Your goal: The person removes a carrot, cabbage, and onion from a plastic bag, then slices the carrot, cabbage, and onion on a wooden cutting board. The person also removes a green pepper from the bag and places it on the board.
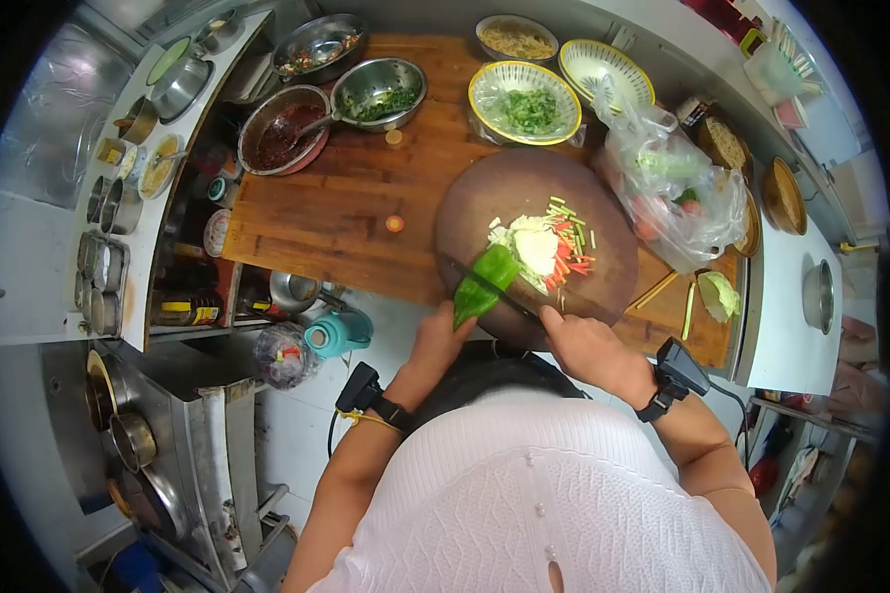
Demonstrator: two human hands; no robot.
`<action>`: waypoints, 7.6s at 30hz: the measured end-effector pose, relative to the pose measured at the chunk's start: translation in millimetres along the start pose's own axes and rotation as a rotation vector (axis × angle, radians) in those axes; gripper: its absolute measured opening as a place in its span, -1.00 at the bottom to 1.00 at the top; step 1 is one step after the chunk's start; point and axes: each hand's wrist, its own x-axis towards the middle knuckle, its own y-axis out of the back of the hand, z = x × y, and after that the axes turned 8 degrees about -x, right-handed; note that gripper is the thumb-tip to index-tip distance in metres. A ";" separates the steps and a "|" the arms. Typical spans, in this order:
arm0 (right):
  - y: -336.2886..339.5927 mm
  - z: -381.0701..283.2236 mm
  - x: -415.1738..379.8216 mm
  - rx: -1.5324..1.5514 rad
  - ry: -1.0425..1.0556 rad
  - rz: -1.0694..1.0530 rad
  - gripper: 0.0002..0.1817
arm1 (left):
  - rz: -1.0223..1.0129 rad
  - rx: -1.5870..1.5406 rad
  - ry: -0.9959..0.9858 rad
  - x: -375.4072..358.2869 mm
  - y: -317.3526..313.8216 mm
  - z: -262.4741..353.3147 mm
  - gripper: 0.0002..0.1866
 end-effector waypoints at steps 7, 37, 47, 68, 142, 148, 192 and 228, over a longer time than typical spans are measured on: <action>-38.2 -4.4 33.5 -0.025 -0.024 0.009 -0.84 | -0.027 0.003 0.035 2.2 -2.3 -8.9 -0.66; -54.5 58.2 -59.7 0.291 -0.264 0.278 -0.71 | -0.147 -0.029 0.116 76.8 9.8 26.0 -0.65; -23.5 15.0 -33.2 0.213 -0.096 0.366 -0.74 | 0.014 -1.035 0.475 43.8 -30.9 29.1 -0.81; -44.0 7.4 30.1 0.070 -0.122 0.144 -0.82 | -0.074 -0.518 0.532 42.4 -14.3 28.8 -0.84; -8.9 7.6 -3.2 0.078 -0.085 -0.006 -0.83 | 0.247 0.111 -0.752 39.1 -36.3 -17.7 -0.84; -29.8 9.6 10.7 0.075 -0.059 0.077 -0.83 | 0.219 0.128 -0.750 34.9 -38.2 -23.3 -0.84; -15.7 7.0 -14.2 0.011 -0.011 0.040 -0.85 | 0.149 0.266 -0.782 23.1 -30.3 -10.8 -0.82; -43.7 13.3 -14.0 0.046 0.058 0.096 -0.85 | -0.428 0.599 -0.793 114.6 -11.0 89.0 -0.79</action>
